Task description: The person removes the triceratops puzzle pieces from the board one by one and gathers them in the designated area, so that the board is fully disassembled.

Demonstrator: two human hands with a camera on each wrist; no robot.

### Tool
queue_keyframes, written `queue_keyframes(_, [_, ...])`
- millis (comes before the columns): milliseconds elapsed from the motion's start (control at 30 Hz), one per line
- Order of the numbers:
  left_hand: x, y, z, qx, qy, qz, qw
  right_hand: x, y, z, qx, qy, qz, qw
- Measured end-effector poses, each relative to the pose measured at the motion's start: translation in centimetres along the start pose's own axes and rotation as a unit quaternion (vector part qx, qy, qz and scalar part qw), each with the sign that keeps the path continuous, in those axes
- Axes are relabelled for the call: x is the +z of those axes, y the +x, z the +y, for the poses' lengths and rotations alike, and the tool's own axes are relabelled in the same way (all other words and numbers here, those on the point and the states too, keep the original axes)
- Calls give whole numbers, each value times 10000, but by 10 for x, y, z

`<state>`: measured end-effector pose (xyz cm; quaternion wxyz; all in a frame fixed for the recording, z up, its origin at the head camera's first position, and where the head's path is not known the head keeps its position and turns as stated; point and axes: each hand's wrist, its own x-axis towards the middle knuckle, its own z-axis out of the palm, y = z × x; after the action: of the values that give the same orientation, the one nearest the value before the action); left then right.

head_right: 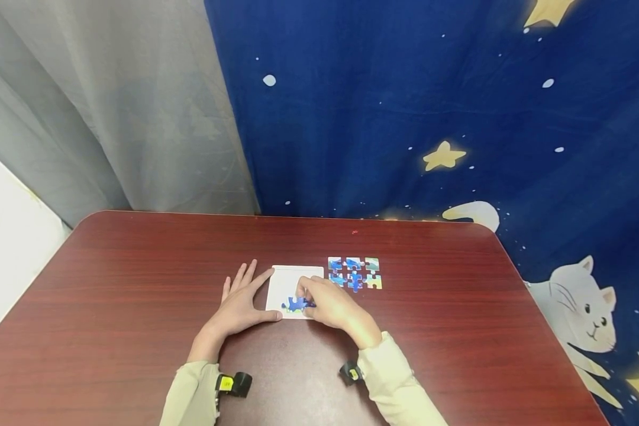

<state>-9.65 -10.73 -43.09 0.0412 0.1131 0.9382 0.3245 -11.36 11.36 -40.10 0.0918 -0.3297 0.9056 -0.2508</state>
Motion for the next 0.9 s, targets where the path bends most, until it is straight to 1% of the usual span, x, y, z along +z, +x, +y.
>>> queue_keyframes(167, [-1,0,1,31,-8,33,10000,-1,0,0,-86,-10,48,10000])
queue_keyframes(433, [-1,-1,2,33,-47,39,10000,-1,1,1,-365,-70,190,9991])
queue_keyframes(567, [-1,-1,2,45,-35,51,10000,-1,-1,1,-365,18,263,9990])
queue_keyframes(667, [0,-1,1,39,-6,50,10000,-3,-2,1,-392,32,395,9984])
queue_keyframes(767, [1,-1,1,35,-17,70,10000,-9,-4,3,-366,64,570,9977])
queue_keyframes(900, [2,-1,1,34,-41,71,10000,-21,-12,10,-191,30,789,9967])
